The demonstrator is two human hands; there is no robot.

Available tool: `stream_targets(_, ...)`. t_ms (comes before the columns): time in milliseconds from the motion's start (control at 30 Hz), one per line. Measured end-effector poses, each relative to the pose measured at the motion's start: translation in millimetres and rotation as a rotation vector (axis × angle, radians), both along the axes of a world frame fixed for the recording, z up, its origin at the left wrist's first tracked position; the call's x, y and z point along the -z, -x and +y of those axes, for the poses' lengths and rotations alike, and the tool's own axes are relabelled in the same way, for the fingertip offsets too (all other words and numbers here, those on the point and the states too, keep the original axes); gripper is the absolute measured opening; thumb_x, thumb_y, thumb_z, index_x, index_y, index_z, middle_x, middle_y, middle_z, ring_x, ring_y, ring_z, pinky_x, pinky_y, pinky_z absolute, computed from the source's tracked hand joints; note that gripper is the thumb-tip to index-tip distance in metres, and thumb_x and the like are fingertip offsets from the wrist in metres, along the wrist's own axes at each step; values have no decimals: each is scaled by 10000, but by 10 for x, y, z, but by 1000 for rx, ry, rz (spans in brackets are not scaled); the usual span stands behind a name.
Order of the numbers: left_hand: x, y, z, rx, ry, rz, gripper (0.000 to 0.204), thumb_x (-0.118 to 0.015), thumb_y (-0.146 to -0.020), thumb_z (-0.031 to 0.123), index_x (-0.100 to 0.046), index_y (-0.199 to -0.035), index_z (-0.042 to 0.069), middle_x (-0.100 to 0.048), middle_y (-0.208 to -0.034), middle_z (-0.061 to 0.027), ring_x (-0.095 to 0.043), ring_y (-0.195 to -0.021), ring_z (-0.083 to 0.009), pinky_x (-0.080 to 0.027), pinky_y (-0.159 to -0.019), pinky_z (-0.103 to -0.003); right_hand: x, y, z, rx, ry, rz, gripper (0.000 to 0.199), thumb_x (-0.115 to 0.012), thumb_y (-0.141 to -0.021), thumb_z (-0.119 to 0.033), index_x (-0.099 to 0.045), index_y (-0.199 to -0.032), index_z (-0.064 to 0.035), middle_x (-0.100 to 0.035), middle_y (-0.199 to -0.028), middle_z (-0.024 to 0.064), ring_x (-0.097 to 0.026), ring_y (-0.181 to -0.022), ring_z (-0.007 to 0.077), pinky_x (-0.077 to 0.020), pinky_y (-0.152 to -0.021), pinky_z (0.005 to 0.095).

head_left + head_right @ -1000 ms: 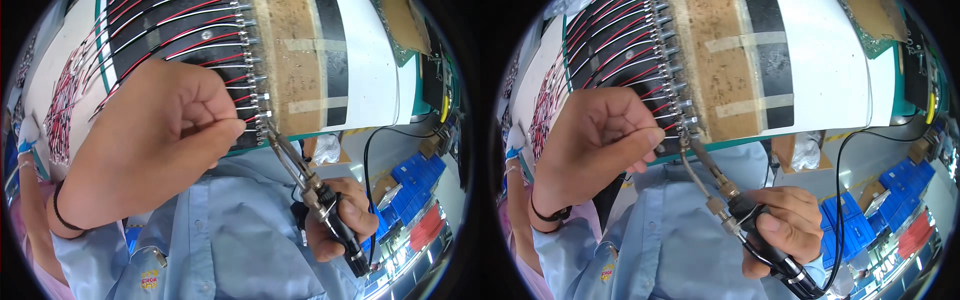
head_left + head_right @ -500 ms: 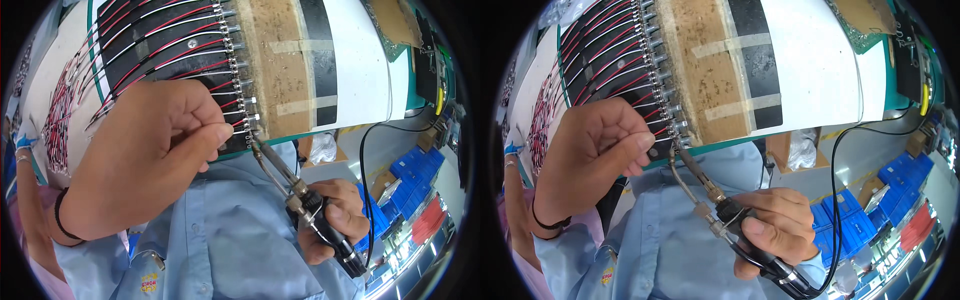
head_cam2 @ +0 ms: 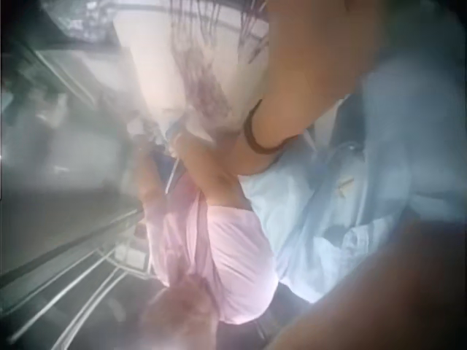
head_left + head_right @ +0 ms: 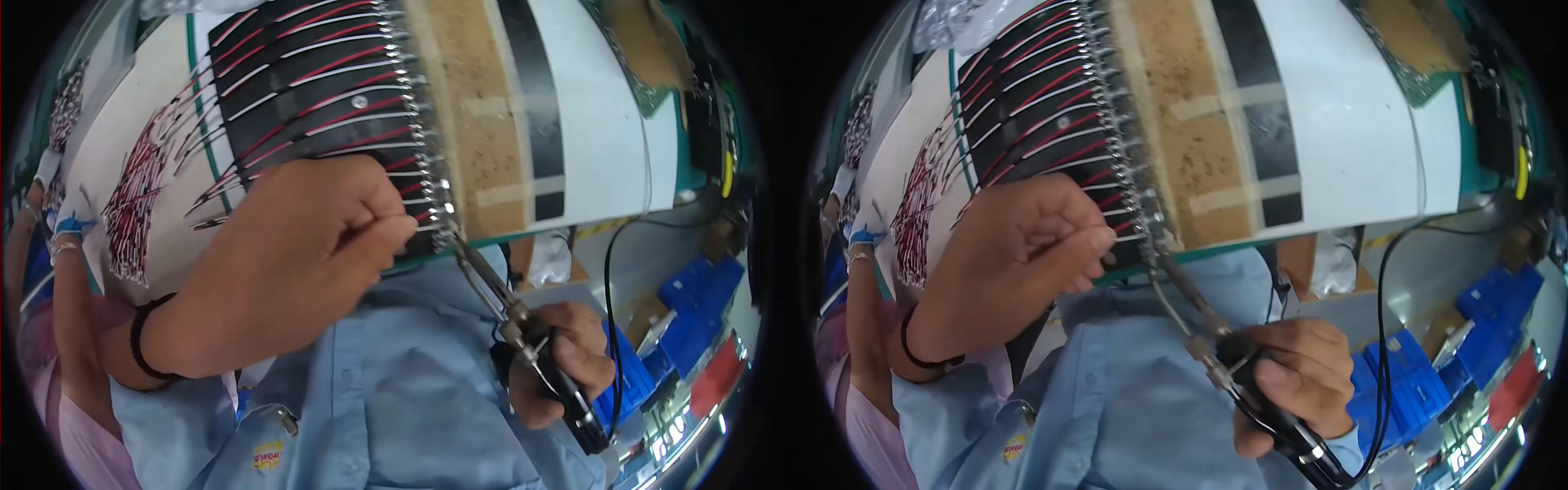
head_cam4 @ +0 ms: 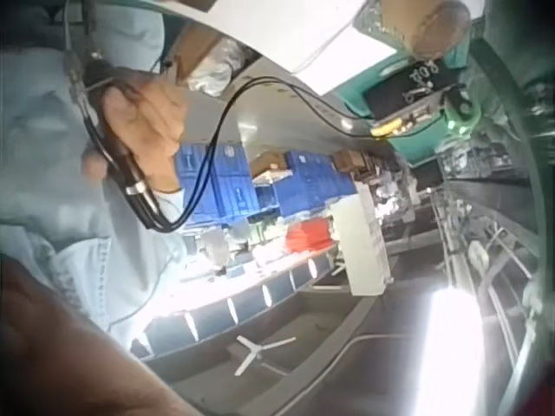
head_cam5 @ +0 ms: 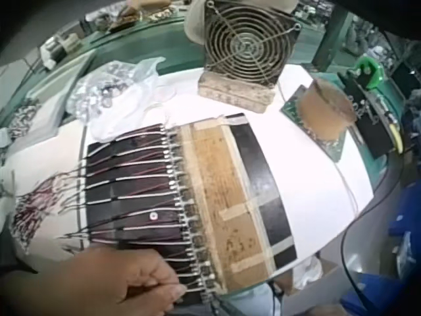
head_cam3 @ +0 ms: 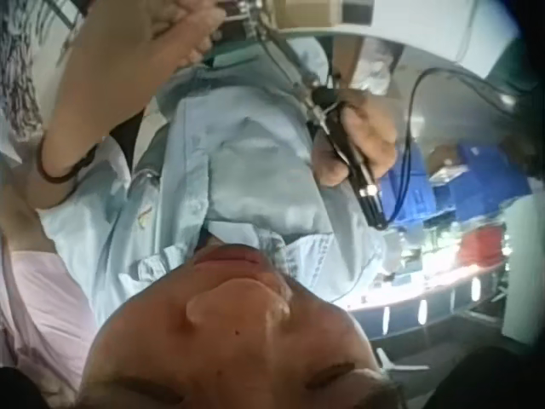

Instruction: Soldering wires onto a connector board at an electronics workstation.

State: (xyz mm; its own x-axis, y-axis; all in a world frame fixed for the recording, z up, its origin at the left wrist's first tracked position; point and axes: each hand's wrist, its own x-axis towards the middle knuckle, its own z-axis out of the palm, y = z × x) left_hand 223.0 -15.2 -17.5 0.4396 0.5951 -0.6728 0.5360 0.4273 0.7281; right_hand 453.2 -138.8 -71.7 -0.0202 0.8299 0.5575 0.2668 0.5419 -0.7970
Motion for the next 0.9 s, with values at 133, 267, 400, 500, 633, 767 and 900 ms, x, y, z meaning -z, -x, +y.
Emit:
stream_targets(133, -76, 18, 53, 11, 4, 46, 108, -611, -936, 69, -612, -886, -26, -648, -758, -44, -629, -680, -72, -524, -621, -211, -77, -55, 26, -50, 16, -18, 552, -590, -927, -445, -563, -1191, 39, -602, -576, 85, -661, -552, 259, -513, -464, 312)
stream_targets(267, -96, -30, 66, 12, -27, 41, 102, -616, -929, 60, -609, -872, -24, -647, -755, -41, -629, -675, -68, -525, -617, -206, -108, -81, 38, -106, 45, -71, 584, -596, -920, -437, -549, -1256, 38, -595, -576, 71, -664, -578, 259, -525, -487, 318)
stream_targets(400, -75, -17, 40, 14, -28, 47, 96, -625, -922, 49, -604, -864, -24, -645, -747, -34, -624, -662, -63, -522, -613, -202, -76, -54, 58, -98, 34, -69, 577, -600, -916, -423, -551, -1260, 38, -592, -577, 68, -665, -579, 262, -522, -485, 324)
stream_targets(500, -59, 5, 26, 28, -74, 30, 90, -626, -920, 42, -602, -863, -23, -643, -743, -31, -621, -658, -58, -518, -609, -199, -83, -50, 66, -110, 46, -62, 575, -605, -912, -411, -549, -1266, 39, -591, -578, 66, -666, -586, 264, -517, -482, 323)
stream_targets(633, -53, -15, 35, 17, -48, 52, 82, -622, -921, 34, -601, -863, -20, -644, -744, -30, -611, -655, -49, -507, -602, -192, -72, -50, 83, -128, 58, -61, 573, -615, -905, -395, -546, -1270, 41, -586, -575, 65, -664, -585, 266, -513, -481, 319)
stream_targets(767, -50, -20, 2, -8, -57, 39, 80, -619, -921, 29, -598, -860, -18, -645, -745, -30, -598, -650, -40, -495, -592, -185, -60, -51, 77, -142, 61, -45, 567, -621, -902, -386, -546, -1266, 43, -574, -570, 63, -662, -580, 265, -510, -480, 320)
stream_targets(900, -62, -26, -7, -14, -60, 35, 85, -617, -921, 27, -592, -853, -17, -646, -742, -29, -590, -646, -33, -486, -585, -179, -62, -61, 66, -132, 62, -30, 560, -616, -912, -389, -544, -1258, 46, -567, -568, 60, -658, -574, 263, -504, -470, 318)
